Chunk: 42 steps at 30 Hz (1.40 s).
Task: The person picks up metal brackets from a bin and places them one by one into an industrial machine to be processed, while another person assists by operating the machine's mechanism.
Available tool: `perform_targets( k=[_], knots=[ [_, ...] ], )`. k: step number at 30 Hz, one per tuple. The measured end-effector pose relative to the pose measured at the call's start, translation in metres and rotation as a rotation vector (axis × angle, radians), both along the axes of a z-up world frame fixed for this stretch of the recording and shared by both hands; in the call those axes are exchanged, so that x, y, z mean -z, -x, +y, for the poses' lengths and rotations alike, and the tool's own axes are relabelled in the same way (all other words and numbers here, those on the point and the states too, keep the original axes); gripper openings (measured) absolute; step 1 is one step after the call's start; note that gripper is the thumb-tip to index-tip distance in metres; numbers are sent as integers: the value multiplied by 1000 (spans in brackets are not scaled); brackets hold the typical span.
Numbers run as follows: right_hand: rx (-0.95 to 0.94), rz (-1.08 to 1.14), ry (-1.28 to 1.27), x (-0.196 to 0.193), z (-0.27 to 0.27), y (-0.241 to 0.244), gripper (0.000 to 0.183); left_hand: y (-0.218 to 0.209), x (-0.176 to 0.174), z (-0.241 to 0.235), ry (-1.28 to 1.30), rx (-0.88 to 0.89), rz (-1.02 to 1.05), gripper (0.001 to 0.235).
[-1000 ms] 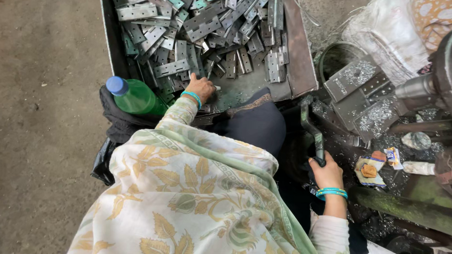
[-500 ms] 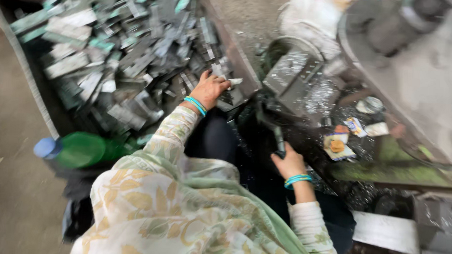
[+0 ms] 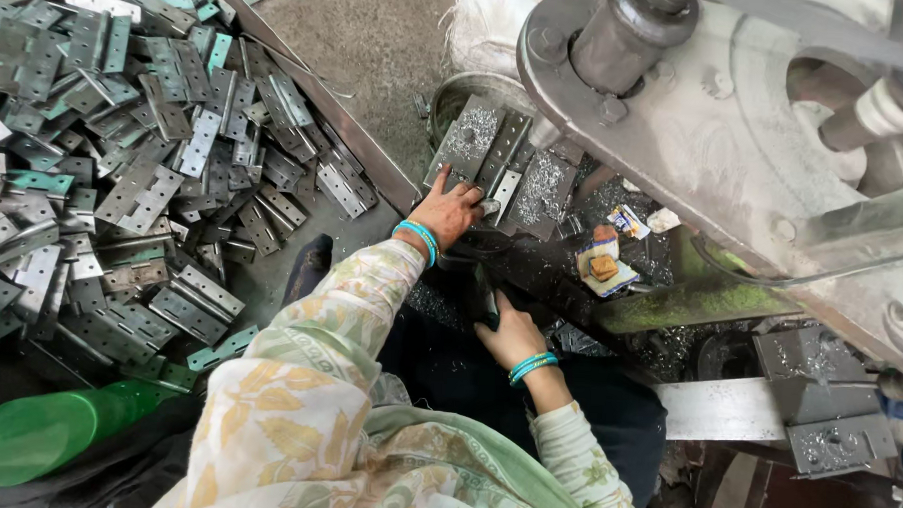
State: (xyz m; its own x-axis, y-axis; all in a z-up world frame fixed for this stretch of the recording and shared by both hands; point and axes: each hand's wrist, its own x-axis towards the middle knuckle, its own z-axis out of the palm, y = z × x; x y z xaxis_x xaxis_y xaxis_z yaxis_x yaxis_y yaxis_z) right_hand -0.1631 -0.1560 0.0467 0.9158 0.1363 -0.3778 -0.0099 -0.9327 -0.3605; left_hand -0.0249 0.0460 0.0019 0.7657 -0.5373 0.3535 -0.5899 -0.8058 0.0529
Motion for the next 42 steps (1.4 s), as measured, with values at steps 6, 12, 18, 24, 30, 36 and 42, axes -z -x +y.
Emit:
perform_targets(
  k=[6, 12, 18, 24, 30, 36, 42],
  knots=[
    [1, -29, 10, 5, 1, -1, 81, 15, 0, -11, 10, -132, 52, 41],
    [-17, -29, 28, 10, -1, -2, 82, -3, 16, -44, 50, -201, 18, 32],
    [-11, -31, 48, 14, -1, -2, 81, -12, 7, -48, -53, -213, 16, 29],
    [67, 5, 136, 64, -12, 12, 84, -22, 1, -53, -64, -221, 77, 28],
    [93, -289, -64, 159, -19, 45, 87, -24, 17, -51, 74, -211, -87, 33],
    [85, -143, -55, 91, -16, 25, 86, -23, 6, -45, 42, -314, -45, 31],
    [58, -23, 91, 57, -17, 3, 78, -48, 17, -58, 135, -335, -42, 30]
  ],
)
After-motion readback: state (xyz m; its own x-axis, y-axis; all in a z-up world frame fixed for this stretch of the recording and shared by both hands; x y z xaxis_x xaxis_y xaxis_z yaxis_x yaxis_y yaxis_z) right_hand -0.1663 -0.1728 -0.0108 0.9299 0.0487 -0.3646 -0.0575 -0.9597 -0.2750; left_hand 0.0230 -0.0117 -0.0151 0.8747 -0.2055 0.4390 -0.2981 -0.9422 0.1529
